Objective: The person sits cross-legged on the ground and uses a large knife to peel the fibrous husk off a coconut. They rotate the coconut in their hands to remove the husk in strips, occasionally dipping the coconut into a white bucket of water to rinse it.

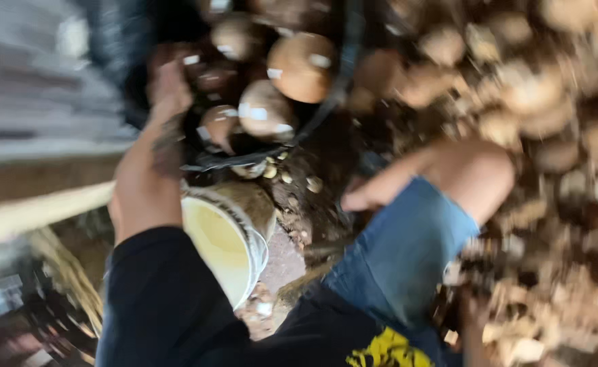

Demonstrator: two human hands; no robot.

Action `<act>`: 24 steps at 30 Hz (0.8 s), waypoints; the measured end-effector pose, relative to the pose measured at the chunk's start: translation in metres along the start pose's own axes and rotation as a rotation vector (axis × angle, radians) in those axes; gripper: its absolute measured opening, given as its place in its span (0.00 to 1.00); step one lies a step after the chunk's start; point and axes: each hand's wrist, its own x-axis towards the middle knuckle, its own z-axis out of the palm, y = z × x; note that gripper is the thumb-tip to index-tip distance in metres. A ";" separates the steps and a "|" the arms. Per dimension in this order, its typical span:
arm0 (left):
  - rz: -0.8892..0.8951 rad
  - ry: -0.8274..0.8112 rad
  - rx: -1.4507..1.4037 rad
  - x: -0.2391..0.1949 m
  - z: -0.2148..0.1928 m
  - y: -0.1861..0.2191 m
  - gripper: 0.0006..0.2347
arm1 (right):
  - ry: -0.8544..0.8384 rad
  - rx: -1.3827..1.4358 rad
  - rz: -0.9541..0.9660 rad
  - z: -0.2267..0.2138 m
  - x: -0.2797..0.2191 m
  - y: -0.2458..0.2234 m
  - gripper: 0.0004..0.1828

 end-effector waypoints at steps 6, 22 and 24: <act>0.053 0.005 0.201 0.034 -0.052 0.030 0.16 | -0.215 0.829 0.689 -0.020 -0.038 -0.038 0.36; 0.978 0.411 0.001 0.060 -0.035 0.462 0.11 | -0.674 0.743 0.279 -0.102 -0.015 -0.099 0.18; 0.930 0.184 0.039 0.004 -0.009 0.531 0.19 | -0.743 0.789 0.364 -0.093 -0.017 -0.086 0.18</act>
